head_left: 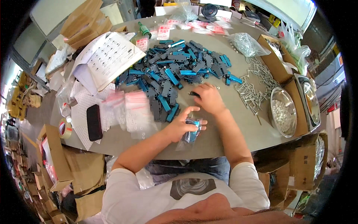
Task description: The person repeatedly picks up small blue and gray plastic components from a pile on the table, places them into small clear plastic bags, and sets the filled bags aside. The person also handles metal fasteners and occasionally moves items on the table to continue the packing process.
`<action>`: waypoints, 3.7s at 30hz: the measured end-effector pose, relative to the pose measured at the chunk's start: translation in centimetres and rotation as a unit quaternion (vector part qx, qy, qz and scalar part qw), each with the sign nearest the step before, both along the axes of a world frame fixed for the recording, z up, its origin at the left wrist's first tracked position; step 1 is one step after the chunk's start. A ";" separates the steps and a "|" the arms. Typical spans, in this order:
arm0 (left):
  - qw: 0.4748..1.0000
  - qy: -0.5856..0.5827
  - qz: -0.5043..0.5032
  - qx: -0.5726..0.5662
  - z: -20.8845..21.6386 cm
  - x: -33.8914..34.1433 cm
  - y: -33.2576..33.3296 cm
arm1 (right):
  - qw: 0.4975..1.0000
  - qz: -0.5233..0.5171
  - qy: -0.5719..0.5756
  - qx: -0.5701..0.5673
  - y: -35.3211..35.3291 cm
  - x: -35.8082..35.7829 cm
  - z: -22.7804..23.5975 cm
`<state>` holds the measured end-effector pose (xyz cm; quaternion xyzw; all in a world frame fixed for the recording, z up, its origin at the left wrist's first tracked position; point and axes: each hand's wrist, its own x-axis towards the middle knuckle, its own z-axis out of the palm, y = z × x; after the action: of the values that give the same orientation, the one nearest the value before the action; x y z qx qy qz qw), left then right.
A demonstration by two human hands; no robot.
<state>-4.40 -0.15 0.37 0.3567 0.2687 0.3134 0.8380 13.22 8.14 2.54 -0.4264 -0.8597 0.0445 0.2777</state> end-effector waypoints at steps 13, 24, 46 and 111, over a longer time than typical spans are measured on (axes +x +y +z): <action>0.973 -0.118 0.022 -0.197 -0.8 -0.9 2.1 | 0.807 0.112 0.385 -0.434 0.0 0.9 1.8; 0.980 -0.088 -0.002 -0.177 0.0 -1.0 2.7 | 0.716 0.240 0.321 -0.572 -0.1 0.1 0.3; 0.946 0.133 0.146 0.258 -0.2 -0.3 2.0 | 0.968 -0.122 0.178 -0.128 0.4 4.6 3.0; 0.906 0.176 0.224 0.312 -1.5 -0.5 2.6 | 0.944 -0.272 0.140 -0.128 -2.6 9.2 3.7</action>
<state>-4.85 2.45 -1.17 0.5795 0.3736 0.4927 0.5310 22.45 5.52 6.28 -0.6653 -0.6508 0.1361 0.3395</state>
